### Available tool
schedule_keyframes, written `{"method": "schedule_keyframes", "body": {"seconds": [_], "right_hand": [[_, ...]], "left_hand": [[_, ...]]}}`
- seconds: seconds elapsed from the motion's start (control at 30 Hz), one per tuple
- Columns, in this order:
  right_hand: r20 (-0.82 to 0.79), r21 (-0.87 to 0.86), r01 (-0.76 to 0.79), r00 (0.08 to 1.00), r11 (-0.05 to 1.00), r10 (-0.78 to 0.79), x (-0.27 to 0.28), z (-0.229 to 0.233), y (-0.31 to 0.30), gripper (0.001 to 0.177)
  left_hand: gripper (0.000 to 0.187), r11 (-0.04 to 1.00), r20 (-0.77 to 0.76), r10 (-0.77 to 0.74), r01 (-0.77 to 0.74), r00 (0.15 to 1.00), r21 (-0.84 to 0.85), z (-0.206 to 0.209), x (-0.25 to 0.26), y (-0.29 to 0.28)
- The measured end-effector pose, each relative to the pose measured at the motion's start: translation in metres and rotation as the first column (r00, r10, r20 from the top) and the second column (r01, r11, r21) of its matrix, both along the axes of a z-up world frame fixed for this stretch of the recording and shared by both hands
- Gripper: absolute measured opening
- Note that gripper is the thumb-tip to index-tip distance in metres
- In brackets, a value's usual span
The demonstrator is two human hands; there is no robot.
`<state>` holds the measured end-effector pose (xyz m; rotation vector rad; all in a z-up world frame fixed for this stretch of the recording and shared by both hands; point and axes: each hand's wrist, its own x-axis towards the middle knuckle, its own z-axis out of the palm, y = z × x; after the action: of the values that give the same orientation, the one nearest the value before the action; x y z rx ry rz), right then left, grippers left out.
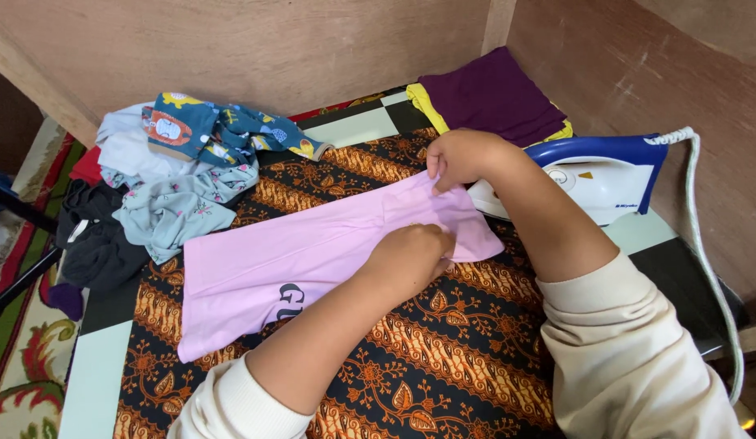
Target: Ironing a pink shirt and other garments and folding them on a patterned floor surface.
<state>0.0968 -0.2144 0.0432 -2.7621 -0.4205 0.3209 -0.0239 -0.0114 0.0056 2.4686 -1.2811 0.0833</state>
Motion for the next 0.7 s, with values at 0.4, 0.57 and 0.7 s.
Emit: {"method": "schedule_keyframes", "body": {"seconds": [0.4, 0.57, 0.7], "right_hand": [[-0.017, 0.033, -0.022, 1.000, 0.999, 0.023, 0.004, -0.007, -0.001, 0.041], [-0.002, 0.024, -0.038, 0.999, 0.999, 0.038, -0.001, -0.002, 0.001, 0.041], [-0.007, 0.081, -0.063, 0.998, 0.995, 0.064, 0.000, -0.002, 0.003, 0.033]], "left_hand": [[0.022, 0.961, 0.070, -0.220, 0.229, 0.973, -0.156, 0.019, -0.021, -0.009], [0.035, 0.918, 0.129, -0.334, 0.353, 0.934, -0.182, -0.009, -0.018, -0.014], [0.025, 0.916, -0.013, -0.369, 0.362, 0.929, -0.172, 0.018, -0.010, -0.004]]}}
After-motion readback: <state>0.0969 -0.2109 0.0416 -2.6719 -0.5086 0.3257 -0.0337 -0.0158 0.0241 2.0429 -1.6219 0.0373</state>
